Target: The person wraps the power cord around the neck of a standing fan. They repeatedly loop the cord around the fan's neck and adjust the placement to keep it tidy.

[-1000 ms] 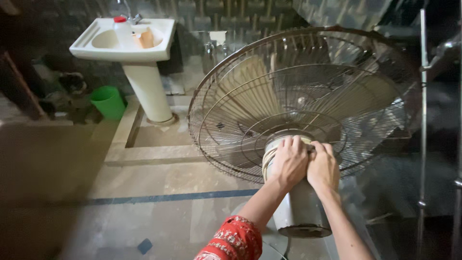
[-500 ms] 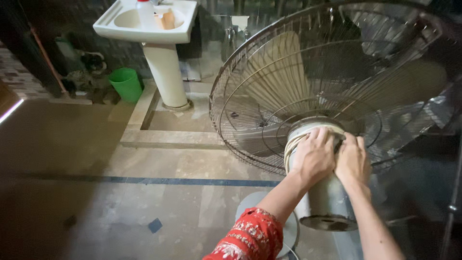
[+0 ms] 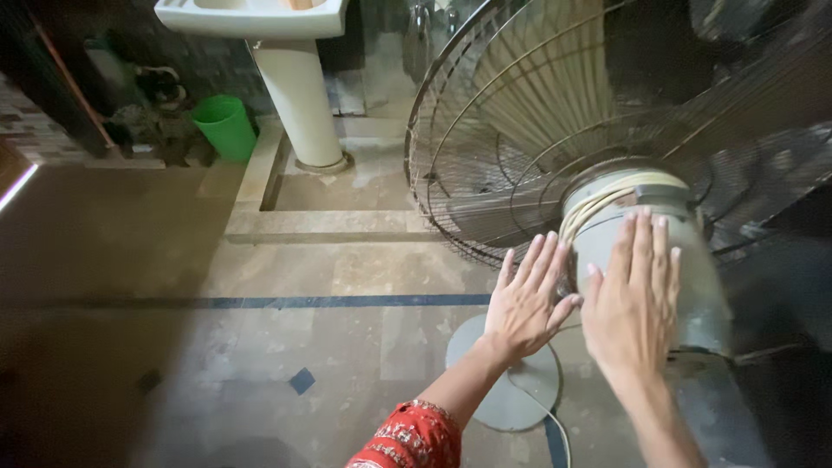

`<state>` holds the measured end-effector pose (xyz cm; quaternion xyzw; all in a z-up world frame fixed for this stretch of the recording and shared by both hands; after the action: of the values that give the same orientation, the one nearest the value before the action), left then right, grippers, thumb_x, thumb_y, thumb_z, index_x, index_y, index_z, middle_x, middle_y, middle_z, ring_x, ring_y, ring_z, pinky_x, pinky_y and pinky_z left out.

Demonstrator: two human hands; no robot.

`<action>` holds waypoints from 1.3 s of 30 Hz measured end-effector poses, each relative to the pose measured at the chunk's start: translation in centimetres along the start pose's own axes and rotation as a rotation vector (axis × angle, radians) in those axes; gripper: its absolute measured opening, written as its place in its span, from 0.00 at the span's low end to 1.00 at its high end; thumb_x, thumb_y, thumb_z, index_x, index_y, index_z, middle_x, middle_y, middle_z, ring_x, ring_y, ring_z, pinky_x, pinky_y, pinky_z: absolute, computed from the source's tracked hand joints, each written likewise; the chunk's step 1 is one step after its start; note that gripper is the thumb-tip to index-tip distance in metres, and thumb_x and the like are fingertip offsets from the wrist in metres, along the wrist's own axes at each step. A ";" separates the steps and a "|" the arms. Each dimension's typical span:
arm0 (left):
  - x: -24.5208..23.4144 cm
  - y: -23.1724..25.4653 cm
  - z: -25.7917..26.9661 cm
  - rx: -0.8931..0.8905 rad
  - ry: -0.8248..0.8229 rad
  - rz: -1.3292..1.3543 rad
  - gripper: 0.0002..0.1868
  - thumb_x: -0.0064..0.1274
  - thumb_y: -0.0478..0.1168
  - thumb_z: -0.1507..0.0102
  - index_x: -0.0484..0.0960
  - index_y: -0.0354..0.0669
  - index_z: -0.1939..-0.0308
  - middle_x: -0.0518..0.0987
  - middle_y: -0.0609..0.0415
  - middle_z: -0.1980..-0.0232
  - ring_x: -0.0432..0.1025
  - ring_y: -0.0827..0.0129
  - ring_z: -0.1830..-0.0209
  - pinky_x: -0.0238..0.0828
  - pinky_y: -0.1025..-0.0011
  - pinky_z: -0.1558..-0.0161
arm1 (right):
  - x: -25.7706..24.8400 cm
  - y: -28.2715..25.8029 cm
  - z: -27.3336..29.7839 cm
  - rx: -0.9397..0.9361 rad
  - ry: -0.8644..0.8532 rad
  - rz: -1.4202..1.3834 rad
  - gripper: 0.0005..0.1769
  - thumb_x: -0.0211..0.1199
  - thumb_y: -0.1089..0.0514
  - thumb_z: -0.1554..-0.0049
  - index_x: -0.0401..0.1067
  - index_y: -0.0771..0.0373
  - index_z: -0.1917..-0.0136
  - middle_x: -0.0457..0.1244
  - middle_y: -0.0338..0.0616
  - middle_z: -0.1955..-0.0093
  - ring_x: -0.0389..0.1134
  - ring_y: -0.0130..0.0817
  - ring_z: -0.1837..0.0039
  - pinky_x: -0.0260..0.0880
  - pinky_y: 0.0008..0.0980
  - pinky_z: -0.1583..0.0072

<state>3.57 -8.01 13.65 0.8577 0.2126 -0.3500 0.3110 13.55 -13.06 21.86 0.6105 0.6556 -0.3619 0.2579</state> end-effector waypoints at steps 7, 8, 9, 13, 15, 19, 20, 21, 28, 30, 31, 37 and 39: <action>2.1 -2.5 4.9 0.111 -0.148 -0.305 0.42 0.35 0.61 0.31 0.48 0.45 0.17 0.46 0.52 0.14 0.38 0.64 0.13 0.29 0.50 0.19 | 4.2 -5.6 9.1 -0.032 -0.077 -0.184 0.32 0.50 0.60 0.37 0.54 0.67 0.21 0.50 0.53 0.18 0.49 0.47 0.17 0.47 0.46 0.20; 2.5 -3.0 5.7 0.116 -0.176 -0.267 0.43 0.35 0.61 0.32 0.48 0.45 0.17 0.46 0.51 0.14 0.37 0.63 0.13 0.28 0.49 0.19 | 5.2 -5.4 10.6 0.026 -0.117 -0.242 0.30 0.51 0.61 0.38 0.57 0.64 0.22 0.53 0.51 0.19 0.51 0.46 0.17 0.50 0.43 0.21; 2.8 -3.4 6.5 0.114 -0.189 -0.258 0.43 0.35 0.61 0.32 0.47 0.44 0.17 0.46 0.51 0.14 0.37 0.63 0.13 0.28 0.49 0.19 | 6.3 -5.1 12.1 0.083 -0.156 -0.299 0.29 0.51 0.61 0.38 0.60 0.62 0.24 0.55 0.49 0.21 0.52 0.44 0.18 0.53 0.40 0.23; 4.5 -4.9 9.3 0.102 -0.229 -0.207 0.44 0.37 0.60 0.32 0.47 0.44 0.17 0.46 0.51 0.14 0.38 0.63 0.13 0.28 0.49 0.19 | 10.7 -2.7 16.1 0.153 -0.205 -0.205 0.36 0.56 0.61 0.44 0.55 0.66 0.23 0.52 0.54 0.21 0.49 0.50 0.18 0.50 0.45 0.23; 5.6 -5.4 10.7 0.097 -0.243 -0.193 0.44 0.38 0.60 0.32 0.47 0.44 0.17 0.47 0.51 0.14 0.38 0.63 0.13 0.29 0.49 0.19 | 13.0 -1.2 18.0 0.188 -0.241 -0.150 0.43 0.59 0.60 0.47 0.50 0.69 0.22 0.48 0.60 0.20 0.46 0.55 0.19 0.47 0.48 0.24; 7.6 -5.8 12.6 0.102 -0.253 -0.198 0.45 0.41 0.61 0.33 0.48 0.45 0.18 0.47 0.52 0.15 0.39 0.65 0.14 0.30 0.48 0.20 | 16.8 1.6 20.8 0.265 -0.290 -0.106 0.47 0.61 0.57 0.48 0.45 0.70 0.21 0.43 0.62 0.18 0.42 0.58 0.17 0.45 0.49 0.23; 8.0 -6.0 12.8 0.105 -0.256 -0.198 0.45 0.41 0.61 0.34 0.48 0.46 0.18 0.47 0.52 0.15 0.39 0.65 0.15 0.30 0.48 0.20 | 17.6 2.3 21.2 0.286 -0.299 -0.092 0.48 0.62 0.56 0.47 0.44 0.70 0.21 0.42 0.63 0.17 0.42 0.58 0.17 0.44 0.49 0.22; 8.5 -6.1 13.0 0.110 -0.273 -0.198 0.45 0.42 0.61 0.35 0.48 0.45 0.18 0.47 0.52 0.15 0.38 0.65 0.15 0.31 0.48 0.20 | 18.2 3.0 21.5 0.307 -0.308 -0.079 0.48 0.62 0.56 0.47 0.43 0.70 0.20 0.41 0.63 0.17 0.41 0.57 0.17 0.43 0.50 0.22; 11.9 -6.6 13.4 0.147 -0.345 -0.182 0.48 0.48 0.59 0.36 0.47 0.45 0.18 0.47 0.54 0.14 0.37 0.65 0.14 0.32 0.48 0.19 | 21.6 7.4 22.3 0.463 -0.283 -0.042 0.55 0.64 0.57 0.47 0.36 0.73 0.18 0.34 0.65 0.15 0.35 0.56 0.14 0.35 0.49 0.19; 13.1 -6.5 13.4 0.161 -0.367 -0.184 0.49 0.49 0.58 0.37 0.47 0.46 0.18 0.46 0.54 0.15 0.37 0.65 0.14 0.32 0.47 0.19 | 22.6 8.7 22.3 0.503 -0.279 -0.043 0.56 0.64 0.58 0.47 0.35 0.75 0.17 0.33 0.66 0.15 0.34 0.56 0.14 0.33 0.49 0.19; 13.7 -6.3 13.4 0.171 -0.369 -0.188 0.49 0.49 0.58 0.37 0.47 0.46 0.18 0.46 0.54 0.14 0.37 0.65 0.14 0.32 0.47 0.19 | 23.1 9.2 22.3 0.516 -0.278 -0.052 0.55 0.64 0.58 0.46 0.34 0.76 0.17 0.32 0.67 0.15 0.33 0.56 0.14 0.33 0.50 0.19; 18.0 -5.3 13.3 0.213 -0.345 -0.182 0.47 0.48 0.56 0.36 0.46 0.48 0.18 0.45 0.55 0.14 0.37 0.67 0.13 0.32 0.48 0.17 | 24.4 11.4 22.2 0.470 -0.140 -0.137 0.52 0.64 0.61 0.43 0.36 0.77 0.17 0.33 0.70 0.14 0.34 0.60 0.13 0.36 0.48 0.17; 20.0 -5.0 13.2 0.222 -0.335 -0.195 0.45 0.46 0.54 0.35 0.45 0.49 0.17 0.44 0.56 0.13 0.36 0.68 0.13 0.31 0.49 0.17 | 25.1 12.3 22.2 0.470 -0.128 -0.157 0.53 0.64 0.62 0.43 0.35 0.78 0.18 0.33 0.72 0.14 0.34 0.62 0.13 0.36 0.49 0.18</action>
<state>7.75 -10.50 -10.30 0.7919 0.2003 -0.5371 0.2104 20.30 -15.31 -13.11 0.5768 0.5814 -0.5610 0.1209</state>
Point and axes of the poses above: each hand's wrist, its own z-axis away from the middle knuckle, its own x-axis out of the palm, y = z × x, the point moved 7 cm from there along -z, towards the middle knuckle
